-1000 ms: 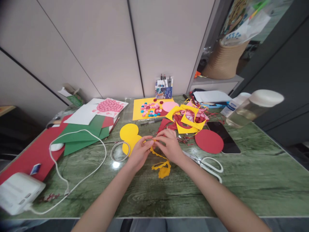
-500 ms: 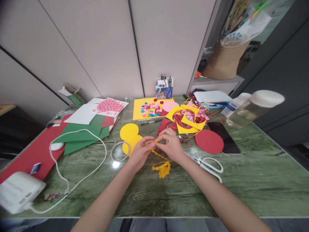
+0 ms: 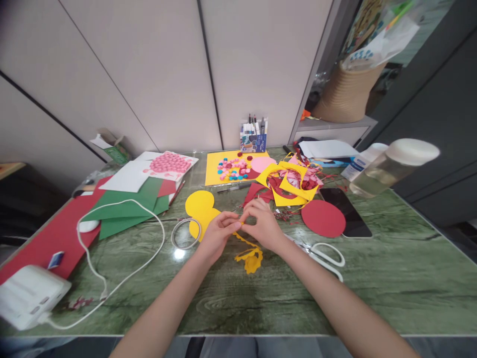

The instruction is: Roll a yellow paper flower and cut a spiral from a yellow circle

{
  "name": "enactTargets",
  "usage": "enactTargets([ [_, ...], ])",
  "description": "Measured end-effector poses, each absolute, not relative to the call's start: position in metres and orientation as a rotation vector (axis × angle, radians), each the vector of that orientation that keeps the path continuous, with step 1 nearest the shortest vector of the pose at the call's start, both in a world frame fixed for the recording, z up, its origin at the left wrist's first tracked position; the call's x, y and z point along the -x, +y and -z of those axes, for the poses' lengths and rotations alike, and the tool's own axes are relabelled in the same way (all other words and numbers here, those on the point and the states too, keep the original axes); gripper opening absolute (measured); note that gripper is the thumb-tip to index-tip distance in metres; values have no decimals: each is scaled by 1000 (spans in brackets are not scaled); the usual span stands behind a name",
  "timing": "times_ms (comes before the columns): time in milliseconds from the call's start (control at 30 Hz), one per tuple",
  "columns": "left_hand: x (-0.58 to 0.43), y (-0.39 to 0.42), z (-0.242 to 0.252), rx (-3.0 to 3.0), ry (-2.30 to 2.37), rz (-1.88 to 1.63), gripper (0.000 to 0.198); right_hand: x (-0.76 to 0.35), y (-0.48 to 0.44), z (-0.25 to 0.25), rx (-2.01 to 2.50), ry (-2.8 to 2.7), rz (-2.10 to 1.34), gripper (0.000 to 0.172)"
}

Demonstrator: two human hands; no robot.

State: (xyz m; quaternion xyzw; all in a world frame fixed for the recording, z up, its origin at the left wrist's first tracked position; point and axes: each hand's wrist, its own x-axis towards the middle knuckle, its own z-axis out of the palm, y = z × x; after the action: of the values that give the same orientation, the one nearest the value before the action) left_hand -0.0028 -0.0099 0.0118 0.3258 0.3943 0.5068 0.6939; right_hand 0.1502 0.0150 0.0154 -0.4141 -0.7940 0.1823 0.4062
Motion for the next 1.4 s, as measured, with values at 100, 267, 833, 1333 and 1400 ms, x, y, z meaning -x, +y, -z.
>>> enactTargets([
  [100, 2, -11, -10, -710, 902, -1159, 30, -150, 14, -16, 1029, -2039, -409, 10],
  [267, 2, -10, -10, -693, 931, -1175, 31, -153, 14, -17, 991, -2109, -377, 4],
  [833, 4, -7, -10, -782, 914, -1194, 35, -151, 17, -5, 1010, -2117, -385, 17],
  [1333, 3, -10, -14, -793, 911, -1195, 34, -153, 16, -16, 1033, -1972, -417, 4],
  [1400, 3, -11, -15, -805, 910, -1195, 33, -153, 16, -17, 1031, -1971, -427, 2],
])
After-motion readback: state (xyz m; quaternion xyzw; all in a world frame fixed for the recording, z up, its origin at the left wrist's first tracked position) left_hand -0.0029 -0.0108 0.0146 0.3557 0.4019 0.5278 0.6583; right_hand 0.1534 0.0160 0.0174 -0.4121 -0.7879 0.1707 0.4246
